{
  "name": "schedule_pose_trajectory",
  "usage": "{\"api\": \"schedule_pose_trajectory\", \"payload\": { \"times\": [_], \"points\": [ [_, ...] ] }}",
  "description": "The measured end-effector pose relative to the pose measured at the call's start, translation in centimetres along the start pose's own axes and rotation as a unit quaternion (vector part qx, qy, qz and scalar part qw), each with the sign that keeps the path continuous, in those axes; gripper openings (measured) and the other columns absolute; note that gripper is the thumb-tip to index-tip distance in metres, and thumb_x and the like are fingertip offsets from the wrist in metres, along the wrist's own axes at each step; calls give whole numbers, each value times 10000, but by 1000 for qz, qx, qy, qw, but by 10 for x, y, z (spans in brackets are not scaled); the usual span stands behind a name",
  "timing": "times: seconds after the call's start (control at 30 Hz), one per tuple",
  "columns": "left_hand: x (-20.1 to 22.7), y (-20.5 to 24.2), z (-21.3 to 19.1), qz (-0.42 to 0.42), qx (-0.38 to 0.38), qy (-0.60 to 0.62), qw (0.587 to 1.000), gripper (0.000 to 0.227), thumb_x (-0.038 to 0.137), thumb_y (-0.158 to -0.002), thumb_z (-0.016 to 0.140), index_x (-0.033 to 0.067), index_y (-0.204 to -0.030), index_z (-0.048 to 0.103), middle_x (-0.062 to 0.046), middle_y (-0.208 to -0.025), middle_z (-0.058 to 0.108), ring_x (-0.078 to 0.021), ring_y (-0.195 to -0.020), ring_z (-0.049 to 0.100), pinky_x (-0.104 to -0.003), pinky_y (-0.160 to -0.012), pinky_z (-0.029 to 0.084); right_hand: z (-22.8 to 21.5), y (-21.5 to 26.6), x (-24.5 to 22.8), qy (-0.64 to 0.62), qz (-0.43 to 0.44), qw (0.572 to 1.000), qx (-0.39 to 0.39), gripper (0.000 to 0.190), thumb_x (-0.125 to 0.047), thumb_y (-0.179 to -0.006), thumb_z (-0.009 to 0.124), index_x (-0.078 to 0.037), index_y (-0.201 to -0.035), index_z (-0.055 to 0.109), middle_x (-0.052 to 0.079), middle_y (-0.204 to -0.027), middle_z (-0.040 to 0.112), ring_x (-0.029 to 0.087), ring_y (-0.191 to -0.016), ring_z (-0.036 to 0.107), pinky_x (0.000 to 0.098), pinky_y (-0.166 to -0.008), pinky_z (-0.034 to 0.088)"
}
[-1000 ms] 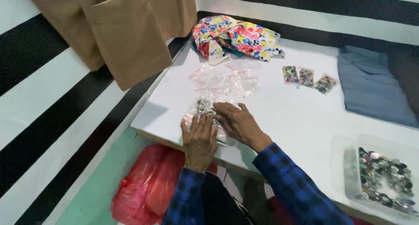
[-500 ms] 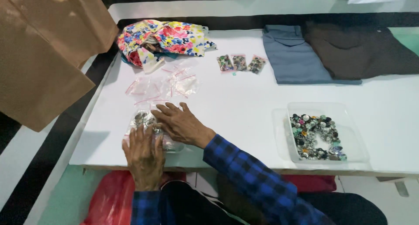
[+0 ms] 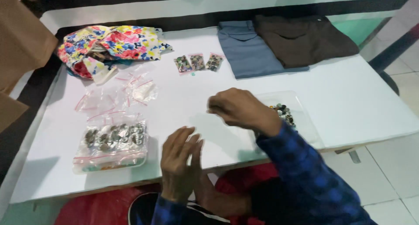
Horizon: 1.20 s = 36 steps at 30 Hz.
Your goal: Sorting small black buttons from a container of mixed parts and placing them on a table
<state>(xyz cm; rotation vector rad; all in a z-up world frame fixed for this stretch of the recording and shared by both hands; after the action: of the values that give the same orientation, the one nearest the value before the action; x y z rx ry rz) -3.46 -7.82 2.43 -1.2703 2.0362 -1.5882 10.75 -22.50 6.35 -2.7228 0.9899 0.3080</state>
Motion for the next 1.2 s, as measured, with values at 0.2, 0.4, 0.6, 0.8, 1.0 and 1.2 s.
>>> {"api": "schedule_pose_trajectory", "payload": {
  "times": [0.2, 0.4, 0.6, 0.8, 1.0, 1.2],
  "points": [
    [30, 2, 122, 50, -160, 72, 983, 87, 146, -945, 674, 129, -1008, 733, -49, -982, 717, -273, -959, 711, -418, -883, 531, -16, 94, 95, 111, 275, 930, -219, 259, -190, -876, 612, -255, -988, 837, 96, -962, 811, 372, -1013, 742, 474, -896, 587],
    [38, 6, 218, 49, -411, -10, 910, 151, 171, -858, 638, 199, -989, 708, -18, -840, 732, -274, -911, 712, -406, -910, 436, 17, 137, 127, 4, 281, 912, -300, 271, -205, -831, 745, -180, -1094, 808, 117, -1094, 801, 399, -1095, 716, 487, -914, 566],
    [39, 9, 251, 41, -541, -87, 836, 267, 300, -728, 699, 216, -977, 750, -54, -799, 769, -296, -843, 763, -417, -945, 364, 61, 135, 146, 52, 229, 931, -281, 355, -154, -794, 722, -33, -1127, 699, 222, -1081, 748, 452, -1046, 698, 549, -874, 580],
    [31, 13, 266, 39, -546, -85, 833, 144, 250, -759, 742, 183, -880, 780, -104, -815, 775, -331, -814, 766, -415, -978, 377, 21, 132, 134, -72, 293, 932, -199, 317, -77, -920, 635, -7, -1227, 675, 238, -1096, 747, 405, -1038, 730, 463, -933, 582],
    [26, 12, 256, -6, -516, -12, 856, 212, 131, -843, 622, 175, -991, 768, -100, -868, 776, -335, -918, 762, -405, -1050, 399, 0, 143, 148, -117, 291, 946, -76, 259, -142, -956, 596, -72, -1172, 719, 221, -1057, 771, 450, -1060, 705, 533, -923, 564],
    [28, 13, 248, -46, -494, 42, 868, 307, 110, -904, 561, 157, -1174, 699, -128, -1018, 767, -347, -1061, 722, -451, -1157, 349, -8, 149, 137, -164, 280, 945, -38, 264, -167, -948, 609, -61, -1160, 724, 245, -1077, 769, 499, -1069, 687, 583, -947, 543]
  ]
}}
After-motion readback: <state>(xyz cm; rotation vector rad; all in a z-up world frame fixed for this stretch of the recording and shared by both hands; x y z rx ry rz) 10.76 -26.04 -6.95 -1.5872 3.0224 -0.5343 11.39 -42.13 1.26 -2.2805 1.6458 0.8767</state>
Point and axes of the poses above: each hand's wrist, its own y-axis away from the middle knuckle, its own z-axis out of the palm, x = y × z, the point moved 4 cm from there along -y, towards the middle knuckle
